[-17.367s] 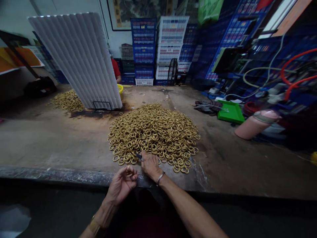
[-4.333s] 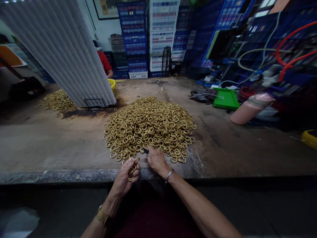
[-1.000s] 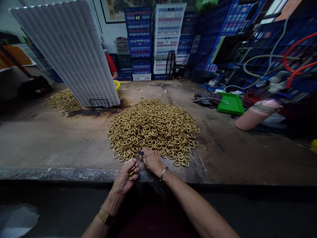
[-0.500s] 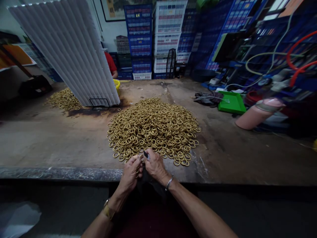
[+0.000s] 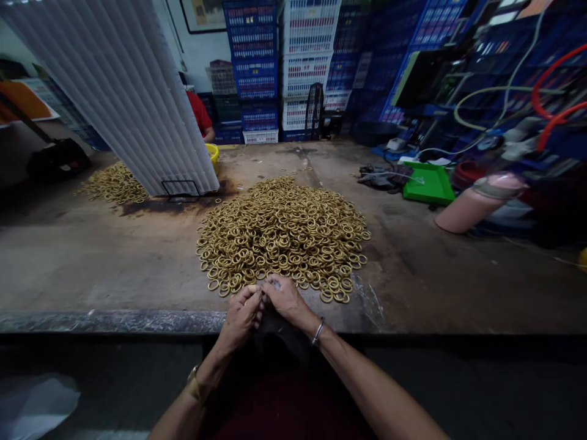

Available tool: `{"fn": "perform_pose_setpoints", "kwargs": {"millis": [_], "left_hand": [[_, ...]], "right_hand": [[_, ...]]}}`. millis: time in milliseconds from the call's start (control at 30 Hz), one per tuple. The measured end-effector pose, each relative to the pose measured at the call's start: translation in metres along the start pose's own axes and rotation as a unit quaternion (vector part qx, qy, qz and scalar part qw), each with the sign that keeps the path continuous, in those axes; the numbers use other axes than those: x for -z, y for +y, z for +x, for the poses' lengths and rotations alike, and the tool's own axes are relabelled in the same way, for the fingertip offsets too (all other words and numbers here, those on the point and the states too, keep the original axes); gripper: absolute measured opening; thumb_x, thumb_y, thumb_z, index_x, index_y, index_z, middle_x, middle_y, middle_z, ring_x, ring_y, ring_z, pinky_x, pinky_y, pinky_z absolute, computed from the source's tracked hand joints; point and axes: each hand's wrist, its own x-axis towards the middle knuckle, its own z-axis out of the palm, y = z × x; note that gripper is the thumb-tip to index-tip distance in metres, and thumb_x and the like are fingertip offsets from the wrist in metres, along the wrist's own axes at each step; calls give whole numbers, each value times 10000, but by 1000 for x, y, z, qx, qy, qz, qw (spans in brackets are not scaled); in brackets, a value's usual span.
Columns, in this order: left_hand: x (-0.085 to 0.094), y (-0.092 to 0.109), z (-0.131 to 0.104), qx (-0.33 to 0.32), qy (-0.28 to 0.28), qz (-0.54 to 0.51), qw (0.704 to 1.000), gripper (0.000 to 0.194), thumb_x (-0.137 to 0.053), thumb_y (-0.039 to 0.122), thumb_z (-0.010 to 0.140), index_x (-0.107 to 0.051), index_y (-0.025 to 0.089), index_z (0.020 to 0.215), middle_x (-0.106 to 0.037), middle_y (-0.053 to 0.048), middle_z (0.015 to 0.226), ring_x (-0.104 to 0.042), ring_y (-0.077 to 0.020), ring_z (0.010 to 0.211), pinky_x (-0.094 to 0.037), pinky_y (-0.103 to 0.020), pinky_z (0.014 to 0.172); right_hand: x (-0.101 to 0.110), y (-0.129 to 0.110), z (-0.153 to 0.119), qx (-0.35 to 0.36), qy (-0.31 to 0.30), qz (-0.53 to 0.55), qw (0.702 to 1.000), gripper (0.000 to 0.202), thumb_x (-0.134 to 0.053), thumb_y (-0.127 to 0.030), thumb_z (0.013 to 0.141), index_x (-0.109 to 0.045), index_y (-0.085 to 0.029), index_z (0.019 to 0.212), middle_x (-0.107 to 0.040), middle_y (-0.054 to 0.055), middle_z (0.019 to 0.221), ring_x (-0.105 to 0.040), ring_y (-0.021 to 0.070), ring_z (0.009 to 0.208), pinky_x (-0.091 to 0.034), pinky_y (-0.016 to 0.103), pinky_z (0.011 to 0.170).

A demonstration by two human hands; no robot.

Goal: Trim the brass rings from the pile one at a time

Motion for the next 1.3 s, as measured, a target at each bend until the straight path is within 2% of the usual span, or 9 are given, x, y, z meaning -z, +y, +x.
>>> {"fn": "perform_pose_setpoints", "kwargs": {"millis": [133,267,367,433,567,733,933,1100,1300], "left_hand": [[1,0,-2,39,-57,-84,994,272,-560,432,751,-507,166,746,-467,42,584,-383,-39,403,-261,-143,355],[-1,0,-2,26,-43,-103,993,295,-581,439,736,-484,160,718,-474,38,596,-399,-36,427,-267,-136,364],[-2,-1,-2,26,-23,-110,993,314,-602,453,712,-470,168,720,-483,41,599,-411,-39,434,-274,-135,366],[-1,-1,-1,25,-14,-112,993,317,-609,455,705,-463,174,726,-486,45,600,-414,-39,432,-277,-134,365],[-1,-2,1,19,-6,-89,996,315,-597,458,713,-468,170,711,-487,44,590,-412,-38,424,-279,-134,362],[-1,-5,2,8,13,-40,999,324,-599,474,704,-493,168,716,-489,44,559,-413,-39,411,-290,-133,362],[3,-5,-4,-6,3,-12,1000,302,-583,458,726,-488,171,716,-496,42,573,-420,-41,421,-304,-135,371],[6,1,-16,51,-51,-142,987,288,-609,424,722,-456,180,733,-487,45,595,-409,-39,426,-287,-138,372],[13,-3,-13,91,-34,-245,965,296,-649,383,692,-496,146,781,-584,-31,770,-436,-39,469,-267,-134,366]], "right_hand": [[-1,1,0,-54,-11,66,996,240,-442,-382,765,-448,-181,635,-429,-71,471,-336,51,363,-260,165,351],[0,-2,1,-58,-17,70,996,251,-425,-377,763,-449,-180,611,-458,-59,482,-350,55,360,-268,174,356],[3,1,2,-32,36,-8,999,209,-419,-302,762,-480,-174,609,-469,-47,491,-388,70,417,-309,183,421],[5,4,1,16,64,-91,994,186,-415,-254,764,-507,-170,626,-492,-31,525,-416,82,479,-323,188,474],[6,7,-7,114,22,-260,959,156,-409,-199,780,-538,-180,694,-542,-12,601,-437,95,537,-300,203,526],[4,8,-12,114,-26,-379,918,131,-428,-172,762,-558,-182,747,-575,2,624,-462,112,552,-257,226,528],[8,8,-6,86,-44,-405,909,178,-418,-165,763,-576,-192,841,-623,17,709,-522,127,629,-272,226,558],[12,4,3,53,-2,-435,899,215,-395,-174,793,-564,-190,925,-635,32,773,-562,138,703,-289,223,592],[-8,-9,19,44,21,-479,877,247,-423,-293,830,-486,-208,1053,-647,39,808,-593,166,735,-304,232,591]]}}
